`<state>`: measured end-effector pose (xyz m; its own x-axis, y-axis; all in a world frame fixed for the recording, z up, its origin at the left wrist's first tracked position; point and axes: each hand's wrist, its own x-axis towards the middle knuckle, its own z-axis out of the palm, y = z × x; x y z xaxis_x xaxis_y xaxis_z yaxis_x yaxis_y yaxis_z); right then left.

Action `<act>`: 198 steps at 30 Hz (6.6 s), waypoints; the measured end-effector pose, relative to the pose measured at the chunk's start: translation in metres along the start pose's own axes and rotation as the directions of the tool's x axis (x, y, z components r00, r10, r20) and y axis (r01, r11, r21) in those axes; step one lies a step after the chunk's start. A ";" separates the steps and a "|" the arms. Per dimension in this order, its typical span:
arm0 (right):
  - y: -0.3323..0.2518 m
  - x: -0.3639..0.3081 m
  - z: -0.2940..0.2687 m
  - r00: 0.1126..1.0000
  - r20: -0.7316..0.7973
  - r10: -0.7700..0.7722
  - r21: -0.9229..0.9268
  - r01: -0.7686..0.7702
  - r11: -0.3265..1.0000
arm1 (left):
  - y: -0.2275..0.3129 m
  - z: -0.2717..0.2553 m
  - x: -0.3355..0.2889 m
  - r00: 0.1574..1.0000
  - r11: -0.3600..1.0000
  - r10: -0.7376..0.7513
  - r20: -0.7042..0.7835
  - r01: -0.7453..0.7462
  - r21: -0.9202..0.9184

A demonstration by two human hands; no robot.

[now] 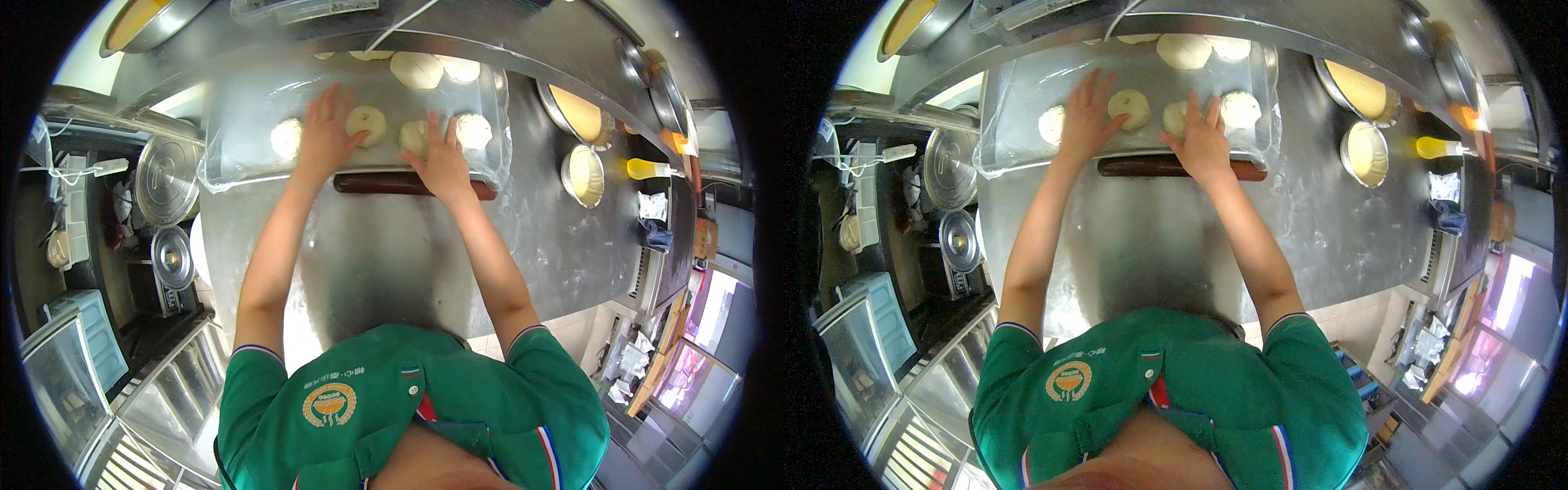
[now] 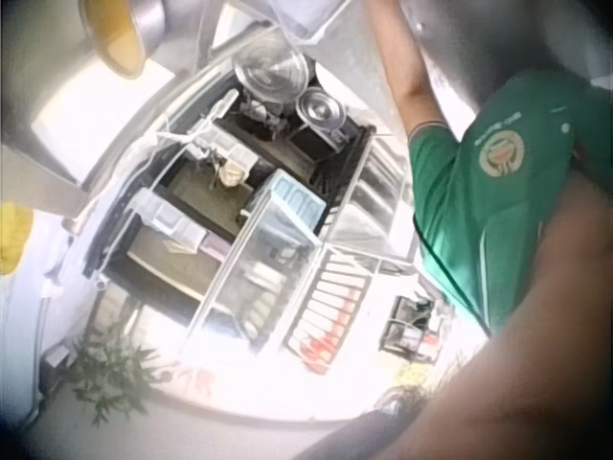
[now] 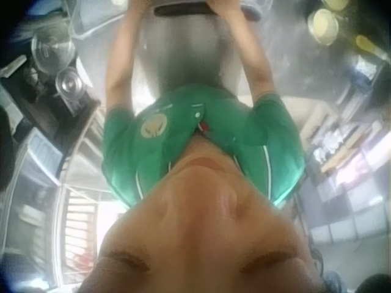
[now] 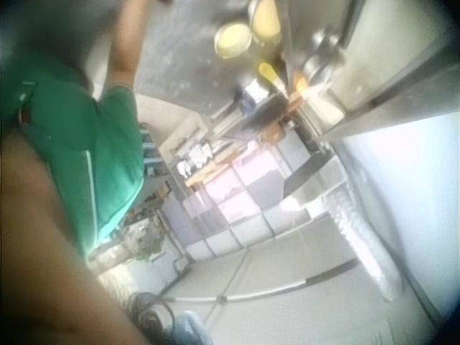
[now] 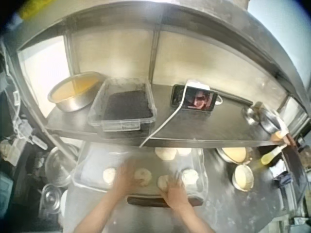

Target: The person rolls out dough into long strips, spreads a yellow paste, sprinkles chopped green onions, and rolls the dough into scorpion tail pastries. The finished pastries are placed on a tray and covered with plastic.

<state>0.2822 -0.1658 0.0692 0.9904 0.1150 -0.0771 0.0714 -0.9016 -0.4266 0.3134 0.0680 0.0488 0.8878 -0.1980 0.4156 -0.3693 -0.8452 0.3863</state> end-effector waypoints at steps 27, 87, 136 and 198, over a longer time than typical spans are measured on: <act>0.055 -0.029 -0.034 0.749 -0.490 -0.446 -0.088 0.467 0.880 | 0.034 -0.052 -0.171 0.961 0.973 -0.229 0.156 0.221 0.066; 0.351 -0.119 -0.091 0.657 -0.244 0.713 0.970 0.175 0.171 | 0.297 0.197 0.121 0.885 0.911 0.412 0.215 -0.394 -0.122; 0.429 -0.012 -0.137 0.814 -0.520 0.259 0.718 0.252 0.649 | 0.191 0.095 -0.095 0.175 -0.123 -0.929 0.325 0.683 -0.720; 0.055 -0.026 -0.093 0.860 -0.472 -0.192 0.142 0.289 0.947 | -0.066 -0.100 -0.039 0.960 0.971 -0.192 -0.202 0.215 0.102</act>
<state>0.2717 -0.2572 0.1313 0.8944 0.0749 0.4409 0.3370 -0.7610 -0.5543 0.2759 0.1811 0.0900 0.8679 0.0723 0.4914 -0.1395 -0.9141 0.3808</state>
